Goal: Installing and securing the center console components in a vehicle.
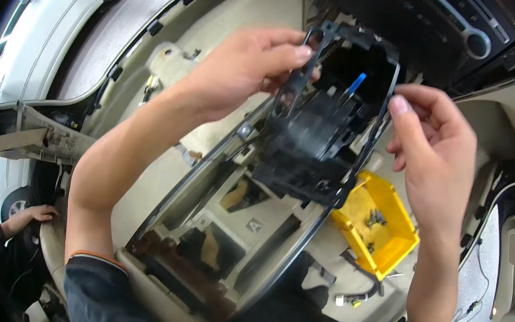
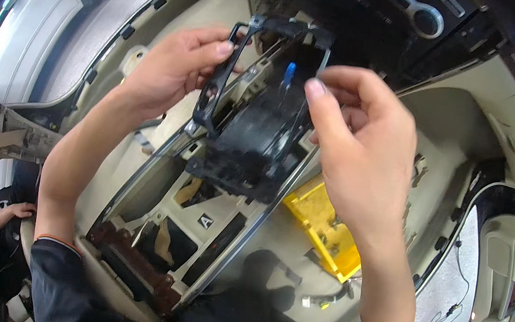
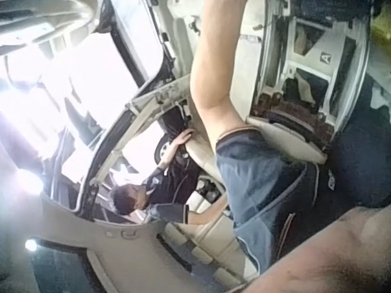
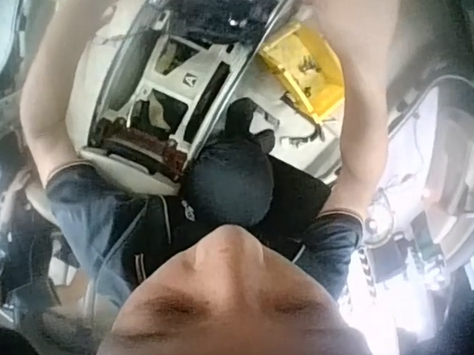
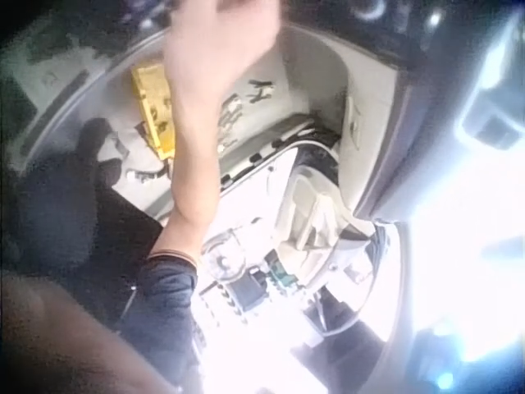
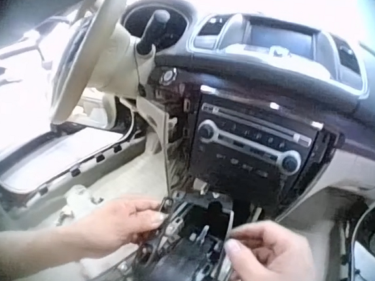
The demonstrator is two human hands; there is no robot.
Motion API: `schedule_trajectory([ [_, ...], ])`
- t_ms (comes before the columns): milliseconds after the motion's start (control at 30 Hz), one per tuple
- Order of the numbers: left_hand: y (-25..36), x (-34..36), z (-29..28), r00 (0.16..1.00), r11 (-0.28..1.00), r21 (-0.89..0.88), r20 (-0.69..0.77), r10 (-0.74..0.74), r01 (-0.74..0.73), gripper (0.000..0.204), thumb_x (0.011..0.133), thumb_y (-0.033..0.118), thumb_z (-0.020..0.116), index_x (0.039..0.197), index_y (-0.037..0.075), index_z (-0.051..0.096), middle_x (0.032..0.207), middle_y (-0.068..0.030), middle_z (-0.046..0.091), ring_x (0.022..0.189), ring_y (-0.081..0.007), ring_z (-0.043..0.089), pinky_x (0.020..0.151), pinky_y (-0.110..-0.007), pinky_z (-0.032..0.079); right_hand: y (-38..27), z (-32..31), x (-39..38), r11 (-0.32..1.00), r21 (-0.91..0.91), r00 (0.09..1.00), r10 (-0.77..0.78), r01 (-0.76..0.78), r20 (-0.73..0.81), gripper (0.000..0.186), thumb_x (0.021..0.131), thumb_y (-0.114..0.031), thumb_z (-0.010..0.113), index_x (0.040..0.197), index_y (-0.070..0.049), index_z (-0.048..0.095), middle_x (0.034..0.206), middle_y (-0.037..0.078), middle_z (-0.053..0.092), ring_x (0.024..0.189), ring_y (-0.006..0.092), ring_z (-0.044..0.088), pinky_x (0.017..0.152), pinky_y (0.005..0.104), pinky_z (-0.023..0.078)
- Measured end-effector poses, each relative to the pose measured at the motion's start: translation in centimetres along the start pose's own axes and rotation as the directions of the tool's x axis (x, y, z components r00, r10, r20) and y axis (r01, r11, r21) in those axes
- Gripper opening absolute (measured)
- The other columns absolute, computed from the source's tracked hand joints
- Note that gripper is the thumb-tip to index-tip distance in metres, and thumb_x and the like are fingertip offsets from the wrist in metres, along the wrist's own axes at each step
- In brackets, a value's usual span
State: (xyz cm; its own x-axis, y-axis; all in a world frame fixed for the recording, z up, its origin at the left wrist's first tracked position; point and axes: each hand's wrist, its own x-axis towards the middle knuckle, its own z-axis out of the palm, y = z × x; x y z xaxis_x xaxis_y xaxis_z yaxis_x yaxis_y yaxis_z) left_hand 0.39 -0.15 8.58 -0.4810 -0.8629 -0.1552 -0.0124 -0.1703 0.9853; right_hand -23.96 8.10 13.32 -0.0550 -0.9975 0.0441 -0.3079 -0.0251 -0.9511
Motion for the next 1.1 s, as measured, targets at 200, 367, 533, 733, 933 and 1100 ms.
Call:
schedule_trajectory([
  [200, -0.1, -0.9, 1.1, 0.990, 0.994, -0.106, 0.128, 0.051, -0.037, 0.056, 0.101, 0.028, 0.067, 0.147, 0.000, 0.049, 0.107, -0.0029, 0.067, 0.099, -0.0109, 0.063, 0.093, -0.028, 0.051, 4.7, -2.8, -1.6, 0.962, 0.224, 0.973, 0.107, -0.153, 0.204, 0.036, 0.095, -0.016, 0.073, 0.123, 0.004, 0.060, 0.102, 0.005, 0.065, 0.081, 0.0051, 0.061, 0.071, 0.0229, 0.052],
  [367, 1.0, -1.8, 1.0, 0.977, 0.957, -0.288, 0.204, 0.069, -0.007, 0.050, 0.104, 0.020, 0.061, 0.147, -0.002, 0.050, 0.102, -0.0014, 0.067, 0.089, -0.0097, 0.061, 0.084, -0.027, 0.051, 4.8, -4.9, -1.8, 0.879, 0.448, 0.929, -0.012, -0.166, 0.369, 0.036, 0.101, -0.020, 0.065, 0.126, 0.004, 0.057, 0.105, 0.009, 0.066, 0.075, 0.0069, 0.060, 0.065, 0.0221, 0.050],
  [533, 2.7, -1.7, -2.1, 0.840, 0.967, -0.213, 0.543, -0.002, 0.140, 0.043, 0.101, 0.019, 0.064, 0.137, -0.005, 0.061, 0.098, -0.0090, 0.072, 0.083, -0.0136, 0.063, 0.074, -0.029, 0.051, 4.4, -4.7, -1.2, 0.742, 0.626, 0.898, -0.077, -0.239, 0.434, 0.052, 0.109, -0.041, 0.045, 0.132, 0.004, 0.057, 0.105, 0.013, 0.069, 0.062, 0.0054, 0.053, 0.050, 0.0199, 0.042],
  [733, 3.0, -1.0, 1.4, 0.419, 0.956, 0.281, 0.880, -0.223, -0.080, 0.035, 0.103, 0.013, 0.062, 0.131, -0.007, 0.063, 0.083, -0.0114, 0.069, 0.072, -0.0148, 0.064, 0.066, -0.030, 0.049, 2.4, -0.6, -2.1, 0.896, 0.265, 0.678, 0.053, -0.356, 0.733, 0.043, 0.093, -0.039, 0.076, 0.105, 0.003, 0.072, 0.082, 0.003, 0.070, 0.071, 0.0087, 0.062, 0.064, 0.0256, 0.050],
  [933, 2.4, -2.0, 2.1, 0.313, 0.934, 0.344, 0.880, -0.358, 0.101, 0.034, 0.104, 0.020, 0.063, 0.127, -0.006, 0.061, 0.081, -0.0050, 0.065, 0.079, -0.0120, 0.063, 0.071, -0.029, 0.050, 1.0, 0.5, -2.7, 0.952, -0.142, 0.530, 0.272, -0.272, 0.803, 0.050, 0.083, -0.049, 0.084, 0.082, -0.001, 0.071, 0.070, 0.000, 0.064, 0.068, 0.0073, 0.059, 0.062, 0.0263, 0.047],
  [1100, 2.1, -2.3, 1.6, 0.390, 0.922, 0.323, 0.837, -0.384, 0.215, 0.055, 0.102, 0.011, 0.065, 0.146, -0.005, 0.035, 0.089, -0.0043, 0.064, 0.080, -0.0084, 0.061, 0.072, -0.026, 0.050, 0.3, 0.8, -4.0, 0.966, -0.230, 0.522, 0.259, -0.121, 0.813, 0.048, 0.085, -0.044, 0.081, 0.079, 0.001, 0.066, 0.062, 0.007, 0.056, 0.059, 0.0137, 0.056, 0.057, 0.0312, 0.044],
])
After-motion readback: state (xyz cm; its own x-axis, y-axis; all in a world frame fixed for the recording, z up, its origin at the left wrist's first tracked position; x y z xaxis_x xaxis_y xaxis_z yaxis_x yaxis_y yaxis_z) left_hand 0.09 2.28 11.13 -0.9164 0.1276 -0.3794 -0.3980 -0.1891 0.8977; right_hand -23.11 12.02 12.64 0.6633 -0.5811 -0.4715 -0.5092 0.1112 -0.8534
